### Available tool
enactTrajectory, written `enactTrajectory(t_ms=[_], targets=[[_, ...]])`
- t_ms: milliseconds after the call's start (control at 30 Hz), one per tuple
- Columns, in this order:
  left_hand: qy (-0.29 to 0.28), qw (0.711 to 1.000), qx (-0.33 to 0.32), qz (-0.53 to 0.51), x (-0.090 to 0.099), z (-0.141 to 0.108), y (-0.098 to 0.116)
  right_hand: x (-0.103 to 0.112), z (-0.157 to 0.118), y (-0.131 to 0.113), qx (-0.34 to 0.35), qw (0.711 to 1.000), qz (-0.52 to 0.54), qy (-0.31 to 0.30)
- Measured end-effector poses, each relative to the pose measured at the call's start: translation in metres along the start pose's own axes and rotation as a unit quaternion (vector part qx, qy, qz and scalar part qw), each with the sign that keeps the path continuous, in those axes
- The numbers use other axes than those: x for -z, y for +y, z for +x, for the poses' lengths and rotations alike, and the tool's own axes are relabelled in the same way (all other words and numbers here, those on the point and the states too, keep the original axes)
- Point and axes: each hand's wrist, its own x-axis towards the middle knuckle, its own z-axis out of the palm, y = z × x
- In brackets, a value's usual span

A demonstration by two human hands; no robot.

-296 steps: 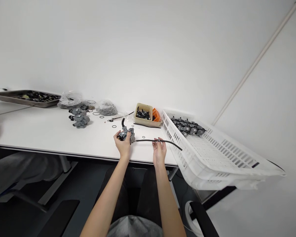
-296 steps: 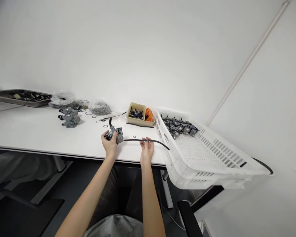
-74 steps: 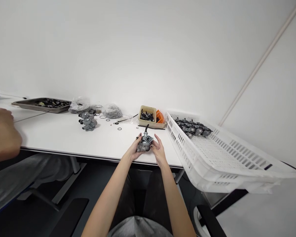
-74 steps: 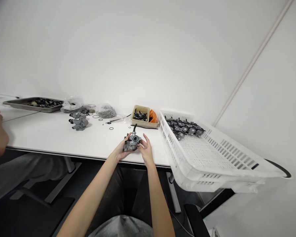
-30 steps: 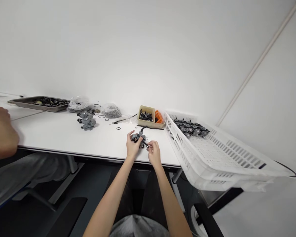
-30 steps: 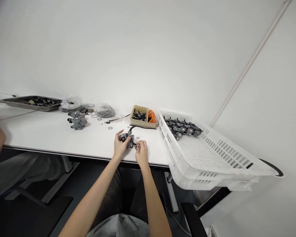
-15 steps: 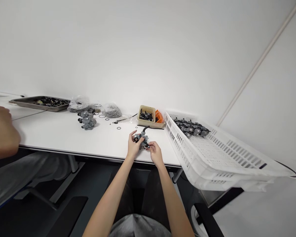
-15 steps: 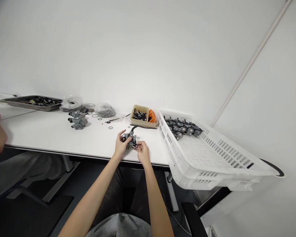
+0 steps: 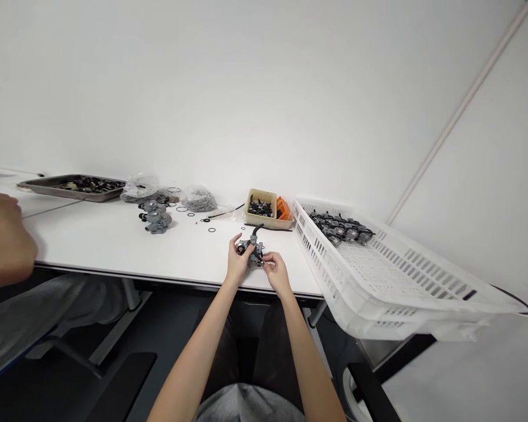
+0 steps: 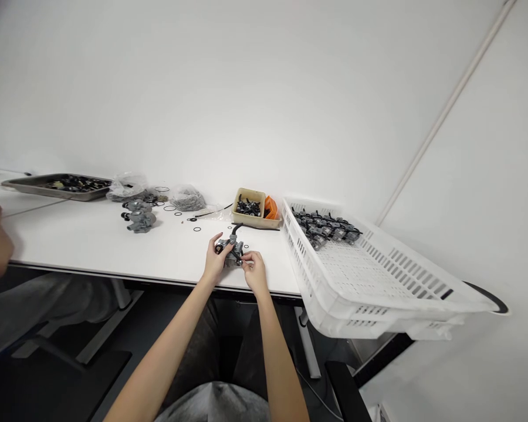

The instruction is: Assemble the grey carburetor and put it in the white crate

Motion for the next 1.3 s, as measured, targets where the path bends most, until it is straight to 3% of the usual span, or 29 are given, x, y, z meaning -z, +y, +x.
enactTrajectory(t_ms=[200, 367, 733, 1000, 1133, 1300], targets=[[-0.018, 1.000, 0.008, 0.002, 0.000, 0.000, -0.002, 0.003, 0.000, -0.003, -0.041, 0.995, 0.076, -0.045], [-0.069, 0.998, 0.013, 0.004, -0.002, -0.002, -0.001, 0.000, 0.000, -0.007, -0.073, 0.987, 0.122, -0.072], [-0.070, 0.996, 0.045, -0.019, -0.002, -0.001, -0.002, 0.000, -0.001, -0.012, -0.081, 0.984, 0.152, -0.056], [-0.062, 0.979, 0.140, -0.138, -0.002, 0.001, 0.005, 0.001, -0.002, -0.015, -0.076, 0.985, 0.151, -0.047], [-0.062, 0.952, 0.217, -0.206, 0.002, 0.003, 0.014, 0.003, 0.000, -0.014, -0.078, 0.986, 0.144, -0.018], [-0.104, 0.914, 0.299, -0.253, 0.006, 0.003, 0.024, 0.003, -0.001, -0.012, -0.079, 0.989, 0.126, -0.018]])
